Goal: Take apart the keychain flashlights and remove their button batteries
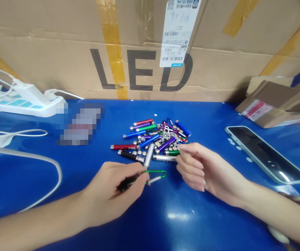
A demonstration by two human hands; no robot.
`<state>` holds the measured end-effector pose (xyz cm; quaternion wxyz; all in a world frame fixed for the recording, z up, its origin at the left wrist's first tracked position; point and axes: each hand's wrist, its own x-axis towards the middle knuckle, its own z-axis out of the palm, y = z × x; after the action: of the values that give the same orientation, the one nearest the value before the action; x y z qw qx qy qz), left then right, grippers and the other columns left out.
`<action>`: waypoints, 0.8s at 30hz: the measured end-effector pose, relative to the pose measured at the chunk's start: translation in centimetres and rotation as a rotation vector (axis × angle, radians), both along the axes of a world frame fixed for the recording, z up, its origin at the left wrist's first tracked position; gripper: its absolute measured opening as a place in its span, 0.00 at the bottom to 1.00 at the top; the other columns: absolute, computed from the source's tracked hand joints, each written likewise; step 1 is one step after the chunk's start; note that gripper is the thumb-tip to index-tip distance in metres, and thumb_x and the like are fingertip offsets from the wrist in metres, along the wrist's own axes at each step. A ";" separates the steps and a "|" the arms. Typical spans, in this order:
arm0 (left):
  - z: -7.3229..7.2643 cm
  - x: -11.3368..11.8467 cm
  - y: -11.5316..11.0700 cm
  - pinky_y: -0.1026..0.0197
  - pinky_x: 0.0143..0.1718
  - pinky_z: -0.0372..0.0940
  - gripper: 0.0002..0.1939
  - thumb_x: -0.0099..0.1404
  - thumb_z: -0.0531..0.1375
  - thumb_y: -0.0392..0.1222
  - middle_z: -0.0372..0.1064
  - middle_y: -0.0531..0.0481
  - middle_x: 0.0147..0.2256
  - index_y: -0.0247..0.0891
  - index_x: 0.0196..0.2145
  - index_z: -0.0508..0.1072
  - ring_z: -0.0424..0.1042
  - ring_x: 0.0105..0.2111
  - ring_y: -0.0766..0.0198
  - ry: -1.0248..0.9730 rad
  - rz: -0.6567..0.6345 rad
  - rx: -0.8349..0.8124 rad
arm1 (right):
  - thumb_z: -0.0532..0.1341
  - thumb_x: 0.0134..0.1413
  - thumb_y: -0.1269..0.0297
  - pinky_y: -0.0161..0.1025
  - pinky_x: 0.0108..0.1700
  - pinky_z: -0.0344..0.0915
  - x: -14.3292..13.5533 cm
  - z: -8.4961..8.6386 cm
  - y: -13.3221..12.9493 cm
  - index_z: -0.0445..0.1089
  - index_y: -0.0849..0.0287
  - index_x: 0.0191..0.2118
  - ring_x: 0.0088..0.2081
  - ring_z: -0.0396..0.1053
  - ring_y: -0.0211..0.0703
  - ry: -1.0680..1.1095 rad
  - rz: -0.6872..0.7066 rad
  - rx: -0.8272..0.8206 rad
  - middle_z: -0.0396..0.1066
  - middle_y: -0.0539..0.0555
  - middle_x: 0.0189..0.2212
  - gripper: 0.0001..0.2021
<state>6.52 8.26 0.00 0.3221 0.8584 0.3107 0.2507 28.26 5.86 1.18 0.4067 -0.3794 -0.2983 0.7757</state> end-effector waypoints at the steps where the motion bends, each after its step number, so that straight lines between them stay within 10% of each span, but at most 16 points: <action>1: -0.1 0.0 0.0 0.70 0.19 0.55 0.14 0.68 0.50 0.40 0.65 0.54 0.21 0.35 0.28 0.71 0.62 0.19 0.71 -0.003 -0.011 0.038 | 0.56 0.57 0.61 0.28 0.18 0.57 0.0 0.0 0.0 0.53 0.59 0.15 0.15 0.51 0.30 -0.006 0.002 0.006 0.51 0.44 0.12 0.21; 24: -0.1 0.0 -0.1 0.70 0.22 0.60 0.14 0.69 0.49 0.40 0.69 0.53 0.22 0.37 0.29 0.70 0.66 0.20 0.70 0.035 -0.041 0.131 | 0.58 0.55 0.63 0.26 0.20 0.59 -0.1 0.5 -0.1 0.63 0.61 0.19 0.17 0.59 0.29 -0.061 -0.007 -0.032 0.59 0.46 0.16 0.15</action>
<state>6.49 8.21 -0.10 0.2649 0.8882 0.2814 0.2487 28.16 5.81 1.66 0.3941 -0.4103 -0.2965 0.7671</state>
